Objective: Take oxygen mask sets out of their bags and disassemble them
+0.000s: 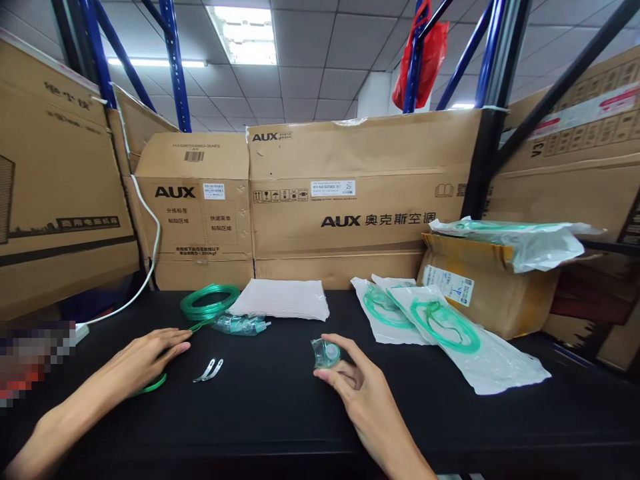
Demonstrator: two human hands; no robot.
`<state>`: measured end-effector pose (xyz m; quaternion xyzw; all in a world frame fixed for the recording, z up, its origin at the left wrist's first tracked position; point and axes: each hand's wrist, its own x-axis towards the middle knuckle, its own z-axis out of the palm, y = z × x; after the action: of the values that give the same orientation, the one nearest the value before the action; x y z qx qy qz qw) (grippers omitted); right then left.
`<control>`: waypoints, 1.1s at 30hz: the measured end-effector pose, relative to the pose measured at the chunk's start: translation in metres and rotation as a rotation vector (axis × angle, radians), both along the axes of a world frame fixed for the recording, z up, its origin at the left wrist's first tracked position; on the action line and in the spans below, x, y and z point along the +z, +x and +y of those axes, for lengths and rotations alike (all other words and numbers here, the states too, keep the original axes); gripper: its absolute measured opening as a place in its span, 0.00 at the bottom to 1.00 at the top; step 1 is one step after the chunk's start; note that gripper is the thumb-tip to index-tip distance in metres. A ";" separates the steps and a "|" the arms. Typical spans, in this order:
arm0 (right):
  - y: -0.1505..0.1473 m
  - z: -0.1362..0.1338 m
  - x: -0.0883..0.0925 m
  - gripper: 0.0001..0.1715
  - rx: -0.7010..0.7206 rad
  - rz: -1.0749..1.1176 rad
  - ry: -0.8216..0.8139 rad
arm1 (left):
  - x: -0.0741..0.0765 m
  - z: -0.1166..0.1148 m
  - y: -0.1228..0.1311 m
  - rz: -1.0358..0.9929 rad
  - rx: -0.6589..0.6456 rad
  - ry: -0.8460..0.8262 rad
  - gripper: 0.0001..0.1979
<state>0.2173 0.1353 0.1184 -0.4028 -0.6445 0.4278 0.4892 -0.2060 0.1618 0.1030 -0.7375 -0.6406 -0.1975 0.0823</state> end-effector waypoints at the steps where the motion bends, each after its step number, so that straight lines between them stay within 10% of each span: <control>1: 0.000 -0.001 0.000 0.30 0.005 0.003 0.012 | 0.002 0.000 -0.002 0.005 0.013 0.011 0.28; 5: 0.000 -0.004 0.001 0.17 -0.011 -0.065 0.164 | 0.022 -0.008 0.027 -0.031 0.043 0.132 0.28; 10: -0.001 -0.008 -0.005 0.08 -0.100 -0.356 0.470 | 0.058 -0.028 0.138 -0.348 -0.245 0.007 0.21; 15: -0.004 -0.007 -0.017 0.25 -0.067 -0.470 0.675 | 0.070 -0.031 0.211 -0.526 -0.471 -0.163 0.13; 20: -0.003 -0.002 -0.015 0.35 -0.049 -0.327 0.461 | 0.064 -0.024 0.214 -0.696 -0.577 -0.268 0.11; 24: -0.002 -0.003 -0.003 0.22 -0.017 -0.350 0.235 | 0.060 -0.021 0.206 -0.803 -0.650 -0.346 0.12; 33: -0.010 0.007 0.023 0.19 0.054 -0.331 0.312 | 0.059 -0.013 0.193 -0.783 -0.617 -0.415 0.19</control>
<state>0.2069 0.1424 0.1410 -0.3694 -0.7850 0.2638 0.4215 -0.0130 0.1485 0.1624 -0.7633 -0.4025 -0.3422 -0.3719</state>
